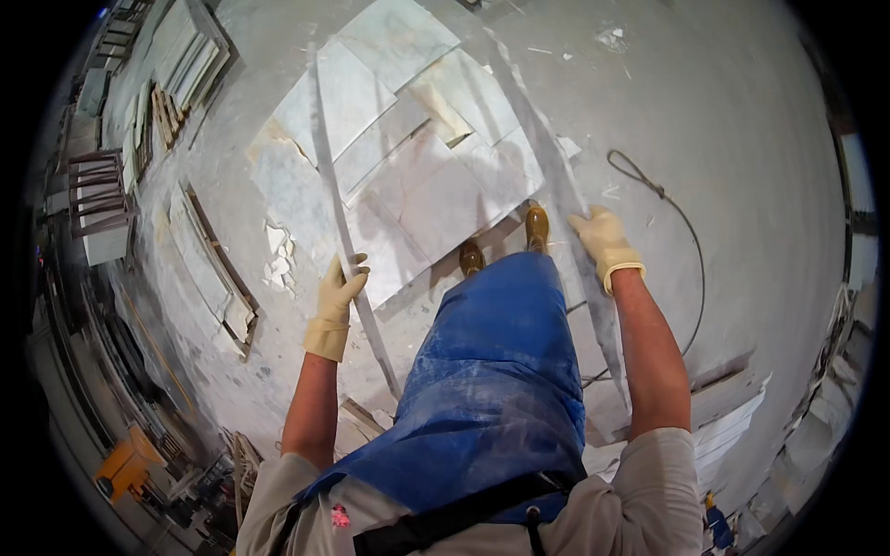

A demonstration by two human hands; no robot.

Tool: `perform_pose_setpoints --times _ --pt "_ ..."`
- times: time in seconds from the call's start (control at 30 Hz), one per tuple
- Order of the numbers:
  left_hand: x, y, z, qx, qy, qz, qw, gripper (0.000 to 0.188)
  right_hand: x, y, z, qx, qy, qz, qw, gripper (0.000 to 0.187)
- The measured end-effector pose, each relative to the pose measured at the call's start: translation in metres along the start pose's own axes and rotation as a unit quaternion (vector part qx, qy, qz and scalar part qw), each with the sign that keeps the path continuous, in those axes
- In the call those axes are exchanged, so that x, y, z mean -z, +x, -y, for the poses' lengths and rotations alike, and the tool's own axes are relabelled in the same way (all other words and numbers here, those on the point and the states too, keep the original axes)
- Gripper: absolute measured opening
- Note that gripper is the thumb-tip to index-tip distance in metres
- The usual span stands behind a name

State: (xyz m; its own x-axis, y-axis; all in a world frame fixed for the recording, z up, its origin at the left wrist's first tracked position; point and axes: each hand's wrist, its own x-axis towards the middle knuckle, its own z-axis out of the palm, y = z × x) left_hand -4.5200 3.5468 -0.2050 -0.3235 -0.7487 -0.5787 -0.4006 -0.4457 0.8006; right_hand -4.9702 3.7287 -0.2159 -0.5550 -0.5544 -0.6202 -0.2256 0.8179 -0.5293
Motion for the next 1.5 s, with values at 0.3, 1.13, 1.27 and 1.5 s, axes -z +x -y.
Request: perform_pose_setpoints --times 0.3,1.13,1.27,1.5 --pt "-0.056 0.015 -0.130 -0.096 -0.066 -0.111 0.987 0.061 0.045 0.074 0.115 0.090 0.090 0.160 0.979 0.044" --pt "-0.213 0.164 -0.109 -0.064 -0.627 -0.005 0.776 0.072 0.120 0.105 0.082 0.156 0.126 0.132 0.971 0.029" --pt "-0.233 0.192 -0.057 0.029 -0.576 -0.113 0.809 0.060 0.128 0.110 0.008 0.059 0.073 0.117 0.989 0.029" --pt "-0.254 0.251 0.031 0.096 -0.347 -0.101 0.927 0.062 0.096 0.130 -0.102 0.015 0.038 0.047 0.998 0.025"
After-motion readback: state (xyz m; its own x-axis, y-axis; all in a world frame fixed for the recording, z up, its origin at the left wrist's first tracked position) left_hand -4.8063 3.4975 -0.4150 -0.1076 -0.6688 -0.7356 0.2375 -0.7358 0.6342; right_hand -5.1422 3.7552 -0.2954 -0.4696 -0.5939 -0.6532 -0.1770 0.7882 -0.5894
